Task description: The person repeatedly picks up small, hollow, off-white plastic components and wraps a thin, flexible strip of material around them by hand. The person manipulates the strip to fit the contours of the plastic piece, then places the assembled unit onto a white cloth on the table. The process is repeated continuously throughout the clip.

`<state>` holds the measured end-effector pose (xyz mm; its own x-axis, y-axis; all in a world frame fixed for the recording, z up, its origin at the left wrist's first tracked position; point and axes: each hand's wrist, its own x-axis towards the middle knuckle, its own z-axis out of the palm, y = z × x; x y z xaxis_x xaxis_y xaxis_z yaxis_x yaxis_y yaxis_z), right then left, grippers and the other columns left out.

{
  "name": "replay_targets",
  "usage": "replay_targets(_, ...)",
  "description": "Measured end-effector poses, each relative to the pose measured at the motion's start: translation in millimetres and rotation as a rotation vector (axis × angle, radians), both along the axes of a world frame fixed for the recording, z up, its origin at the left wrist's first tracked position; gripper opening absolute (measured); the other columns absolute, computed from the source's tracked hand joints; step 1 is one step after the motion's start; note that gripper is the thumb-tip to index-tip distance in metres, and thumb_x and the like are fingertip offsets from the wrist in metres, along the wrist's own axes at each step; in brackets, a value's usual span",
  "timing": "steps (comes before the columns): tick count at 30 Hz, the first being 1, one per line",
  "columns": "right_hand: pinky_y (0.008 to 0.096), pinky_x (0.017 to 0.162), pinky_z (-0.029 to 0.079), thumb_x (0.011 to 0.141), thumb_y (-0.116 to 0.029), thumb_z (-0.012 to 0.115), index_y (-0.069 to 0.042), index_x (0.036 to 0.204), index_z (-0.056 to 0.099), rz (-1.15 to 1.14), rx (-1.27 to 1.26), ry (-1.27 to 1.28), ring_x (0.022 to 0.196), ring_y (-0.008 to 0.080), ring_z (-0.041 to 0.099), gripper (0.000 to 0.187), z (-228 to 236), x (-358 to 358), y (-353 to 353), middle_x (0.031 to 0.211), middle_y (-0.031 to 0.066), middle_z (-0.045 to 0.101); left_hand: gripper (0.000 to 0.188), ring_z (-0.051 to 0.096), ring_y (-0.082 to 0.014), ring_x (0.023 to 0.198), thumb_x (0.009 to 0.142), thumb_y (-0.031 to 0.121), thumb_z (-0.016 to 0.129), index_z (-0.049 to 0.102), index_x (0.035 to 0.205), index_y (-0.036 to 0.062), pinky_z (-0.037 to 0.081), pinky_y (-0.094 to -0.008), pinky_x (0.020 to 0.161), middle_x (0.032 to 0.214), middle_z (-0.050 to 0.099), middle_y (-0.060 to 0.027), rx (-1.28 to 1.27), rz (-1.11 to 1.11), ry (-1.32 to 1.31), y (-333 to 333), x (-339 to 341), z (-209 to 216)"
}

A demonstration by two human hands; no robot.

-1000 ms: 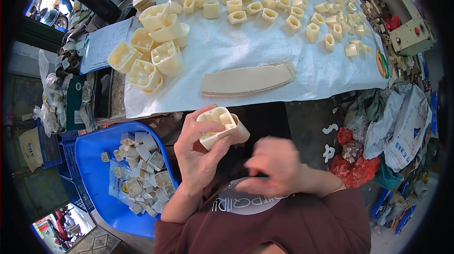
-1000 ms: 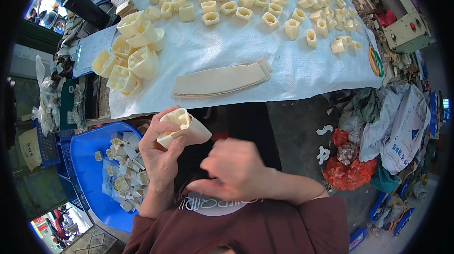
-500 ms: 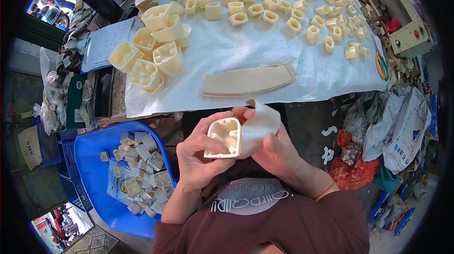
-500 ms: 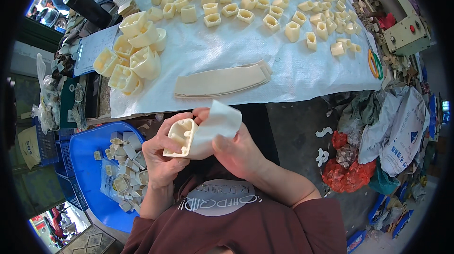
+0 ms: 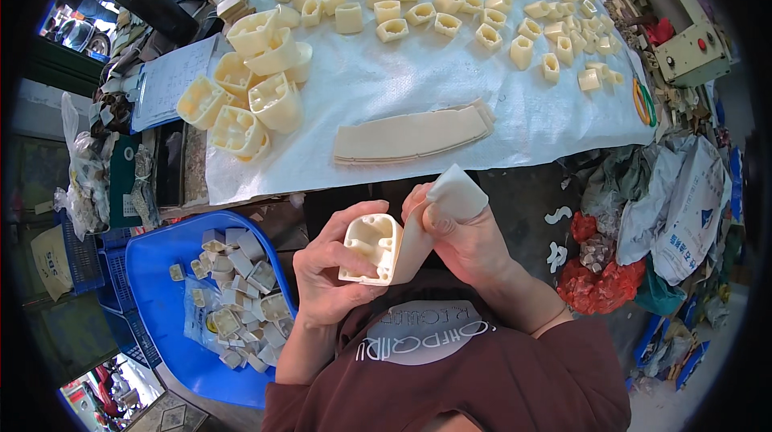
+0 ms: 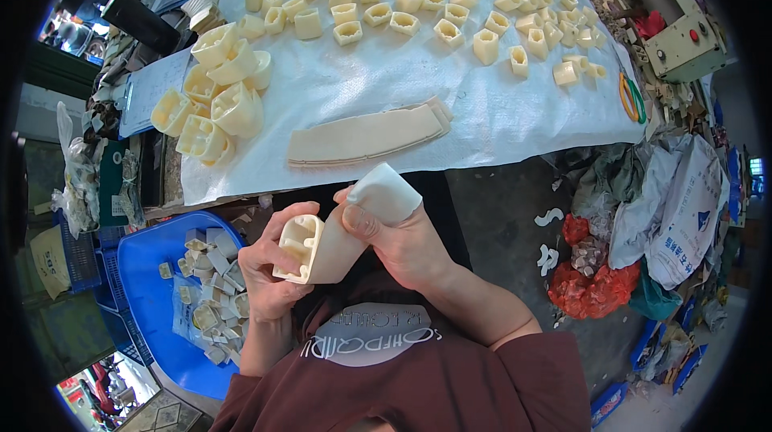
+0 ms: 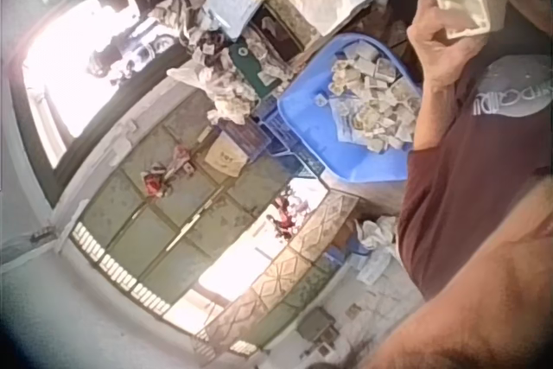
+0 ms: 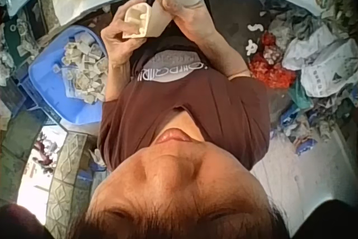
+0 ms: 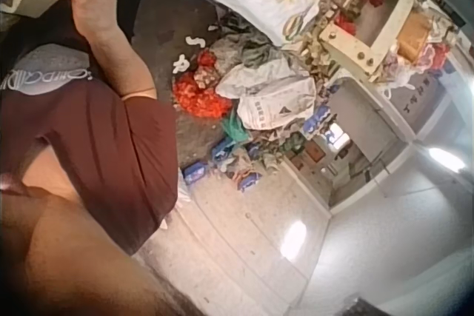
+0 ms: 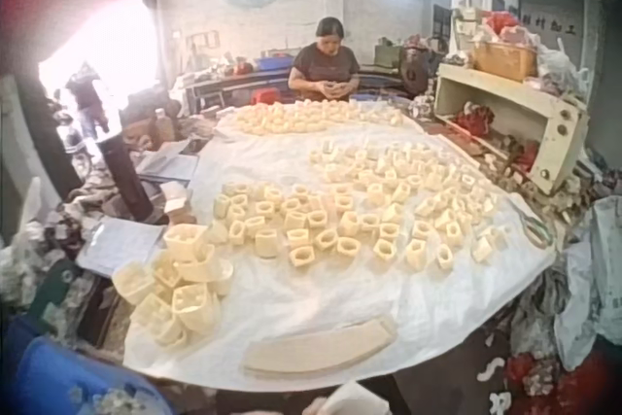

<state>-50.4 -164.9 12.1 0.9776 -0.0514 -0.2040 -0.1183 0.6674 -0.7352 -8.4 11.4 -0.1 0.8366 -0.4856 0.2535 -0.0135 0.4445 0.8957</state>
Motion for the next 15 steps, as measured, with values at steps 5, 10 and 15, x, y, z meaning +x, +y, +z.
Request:
replay_targets(5, 0.0284, 0.078, 0.041, 0.079, -0.024, 0.071, -0.007, 0.091, 0.060, 0.036, 0.026, -0.043, 0.087, 0.0132, 0.052, 0.023, 1, 4, 2, 0.091, 0.0050, 0.055, 0.022, 0.055, -0.0284, 0.106, 0.063, 0.015, 0.081, 0.067, 0.076, 0.0034, 0.043, -0.0355, 0.087, 0.124, 0.048, -0.0281, -0.039, -0.034, 0.023, 0, -2, -3)
replay_targets(10, 0.0277, 0.078, 0.041, 0.080, -0.022, 0.070, -0.007, 0.091, 0.060, 0.046, 0.073, -0.040, 0.087, 0.0116, 0.051, 0.021, -3, 4, 4, 0.092, 0.0037, 0.054, 0.023, 0.053, -0.0306, 0.108, 0.063, 0.018, 0.081, 0.068, 0.076, 0.0038, 0.043, -0.0381, 0.089, 0.124, 0.049, -0.0287, -0.020, -0.068, -0.005, -1, -1, -3)
replay_targets(15, 0.0267, 0.081, 0.044, 0.083, -0.020, 0.067, -0.009, 0.102, 0.056, 0.069, 0.095, -0.104, 0.091, 0.0085, 0.054, 0.025, -13, 4, 3, 0.096, -0.0004, 0.059, 0.023, 0.048, -0.0335, 0.115, 0.065, 0.024, 0.080, 0.067, 0.073, 0.0062, 0.032, -0.0429, 0.098, 0.128, 0.047, -0.0265, 0.018, -0.078, 0.005, -4, -3, -2)
